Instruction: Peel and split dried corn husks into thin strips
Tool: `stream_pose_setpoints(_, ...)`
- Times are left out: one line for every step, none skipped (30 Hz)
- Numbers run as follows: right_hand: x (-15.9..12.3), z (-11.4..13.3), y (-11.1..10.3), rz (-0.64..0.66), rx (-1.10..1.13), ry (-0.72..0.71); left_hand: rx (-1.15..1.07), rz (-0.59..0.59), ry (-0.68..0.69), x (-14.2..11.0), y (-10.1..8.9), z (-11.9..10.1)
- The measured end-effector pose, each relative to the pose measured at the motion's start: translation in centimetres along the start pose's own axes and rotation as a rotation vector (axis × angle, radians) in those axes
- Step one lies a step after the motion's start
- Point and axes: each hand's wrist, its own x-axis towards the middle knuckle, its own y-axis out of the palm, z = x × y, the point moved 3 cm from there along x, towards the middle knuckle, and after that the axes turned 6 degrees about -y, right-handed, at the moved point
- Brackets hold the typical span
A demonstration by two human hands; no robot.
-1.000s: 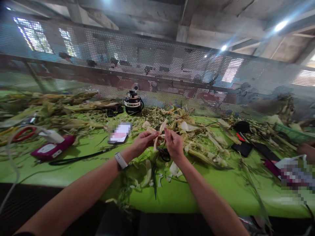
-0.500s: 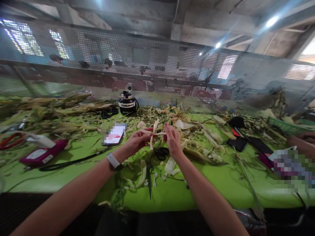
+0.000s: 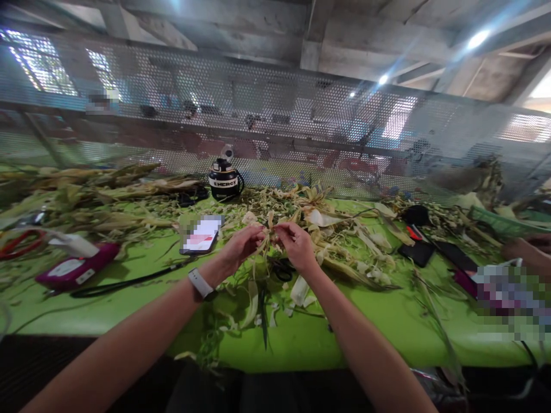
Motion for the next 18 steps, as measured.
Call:
stream_pose_setpoints(0.0, 0.0, -0.1, -0.02, -0.024, -0.019, 0.009, -0.043, -0.022, 0.2, -0.2, 0.2)
stream_pose_setpoints(-0.1, 0.0, -0.2, -0.034, -0.046, -0.041, 0.023, -0.08, -0.047, 0.3, -0.3, 0.4)
stream_pose_setpoints(-0.1, 0.1, -0.2, -0.04, -0.065, -0.063, 0.044, -0.092, -0.066, 0.3, -0.3, 0.6)
stream_pose_setpoints(-0.2, 0.1, -0.2, -0.037, -0.084, -0.087, 0.065, -0.07, -0.07, 0.4, -0.2, 0.7)
stream_pose_setpoints(-0.3, 0.2, -0.2, -0.024, -0.106, -0.112, 0.088, -0.022, -0.048, 0.3, 0.1, 0.7)
stream_pose_setpoints(-0.3, 0.4, -0.2, -0.004, -0.129, -0.14, 0.116, 0.038, -0.001, 0.3, 0.4, 0.7)
stream_pose_setpoints(-0.4, 0.5, -0.1, 0.017, -0.154, -0.167, 0.15, 0.093, 0.067, 0.2, 0.7, 0.6)
stream_pose_setpoints(-0.5, 0.7, -0.1, 0.039, -0.185, -0.194, 0.193, 0.129, 0.145, 0.0, 0.9, 0.5)
stream_pose_setpoints(-0.6, 0.8, 0.0, 0.059, -0.225, -0.22, 0.246, 0.143, 0.217, -0.1, 1.1, 0.4)
stream_pose_setpoints(-0.7, 0.9, 0.0, 0.075, -0.273, -0.242, 0.305, 0.144, 0.279, -0.2, 1.2, 0.3)
stream_pose_setpoints(-0.8, 0.9, 0.0, 0.089, -0.321, -0.258, 0.367, 0.139, 0.329, -0.2, 1.3, 0.3)
stream_pose_setpoints(-0.8, 0.9, 0.0, 0.103, -0.366, -0.272, 0.424, 0.132, 0.368, -0.3, 1.3, 0.3)
stream_pose_setpoints(-0.9, 0.9, 0.1, 0.119, -0.399, -0.284, 0.475, 0.123, 0.399, -0.4, 1.4, 0.3)
stream_pose_setpoints(-1.0, 0.9, 0.1, 0.135, -0.415, -0.296, 0.519, 0.111, 0.428, -0.5, 1.4, 0.2)
stream_pose_setpoints(-1.0, 0.8, 0.1, 0.148, -0.414, -0.303, 0.558, 0.099, 0.453, -0.6, 1.4, 0.2)
stream_pose_setpoints(-1.0, 0.8, 0.1, 0.15, -0.404, -0.307, 0.595, 0.087, 0.472, -0.8, 1.4, 0.2)
stream_pose_setpoints(-1.1, 0.9, 0.1, 0.142, -0.396, -0.312, 0.632, 0.078, 0.485, -1.0, 1.5, 0.1)
stream_pose_setpoints(-1.0, 1.0, 0.0, 0.125, -0.394, -0.316, 0.667, 0.071, 0.496, -1.2, 1.6, 0.1)
